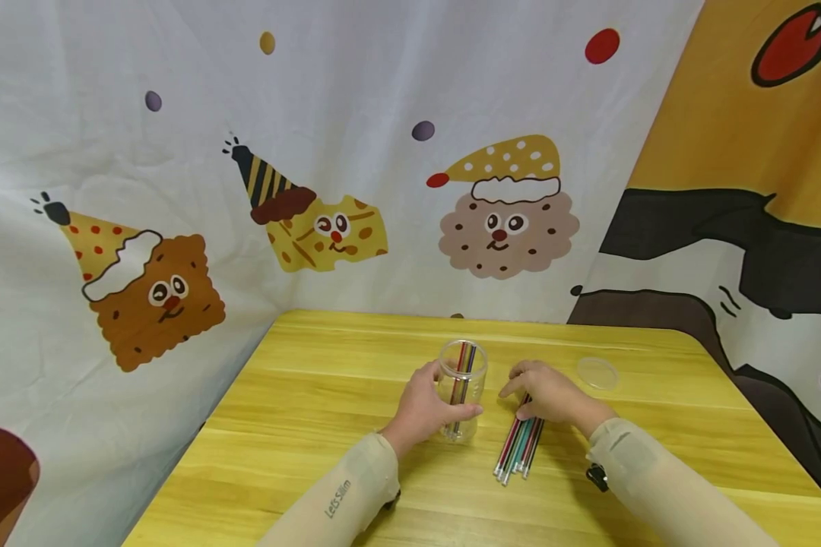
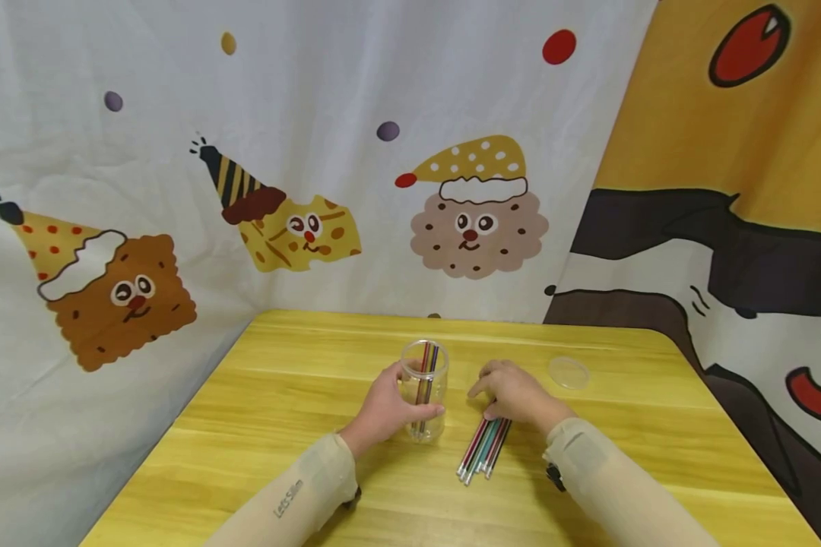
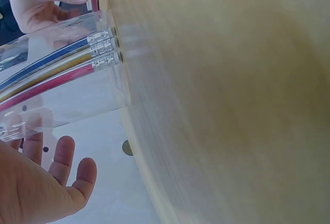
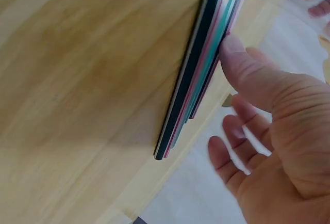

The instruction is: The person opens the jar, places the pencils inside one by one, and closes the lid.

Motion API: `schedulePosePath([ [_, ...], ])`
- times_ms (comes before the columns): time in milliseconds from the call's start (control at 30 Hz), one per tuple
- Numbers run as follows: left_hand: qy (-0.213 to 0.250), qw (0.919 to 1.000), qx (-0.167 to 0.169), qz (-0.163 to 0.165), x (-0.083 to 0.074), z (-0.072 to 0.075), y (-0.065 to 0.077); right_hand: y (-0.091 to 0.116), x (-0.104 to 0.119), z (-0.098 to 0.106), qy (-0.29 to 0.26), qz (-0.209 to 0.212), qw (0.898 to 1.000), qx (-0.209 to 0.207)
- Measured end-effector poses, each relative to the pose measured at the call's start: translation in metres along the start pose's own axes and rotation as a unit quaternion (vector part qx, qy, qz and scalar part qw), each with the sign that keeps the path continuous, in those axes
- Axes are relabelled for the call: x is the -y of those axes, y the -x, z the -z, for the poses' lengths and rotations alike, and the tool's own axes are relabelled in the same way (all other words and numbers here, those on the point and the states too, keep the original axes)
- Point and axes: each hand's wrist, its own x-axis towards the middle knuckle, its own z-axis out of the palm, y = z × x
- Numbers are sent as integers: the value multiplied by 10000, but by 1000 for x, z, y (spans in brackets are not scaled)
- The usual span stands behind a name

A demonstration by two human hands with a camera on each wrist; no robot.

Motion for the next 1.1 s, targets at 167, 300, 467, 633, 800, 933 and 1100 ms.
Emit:
schedulePosePath([
  [167, 36, 10000, -35, 8, 0, 0, 0, 3, 5, 0, 257, 708, 9970, -170],
  [300, 29, 10000, -48, 10, 0, -1, 0, 6, 7, -2, 418, 853, 9952, -229],
  [467, -16, 10000, -43, 45, 2, -2, -1, 14, 7, -5, 415, 1020, 9930, -426],
  [633, 11, 10000, -79, 28, 1, -1, 0, 21, 7, -6, 268, 1340, 9893, -517],
  [800, 45, 10000, -59, 20, 0, 0, 0, 27, 8, -7, 320, 1491, 9873, -444],
  [933, 95, 9999, -42, 64, -1, 1, 1, 30, 9, -9, 272, 1339, 9896, -456],
  [1100, 90, 10000, -32, 29, -1, 1, 0, 31, 8, -12, 262, 1202, 9909, -548],
])
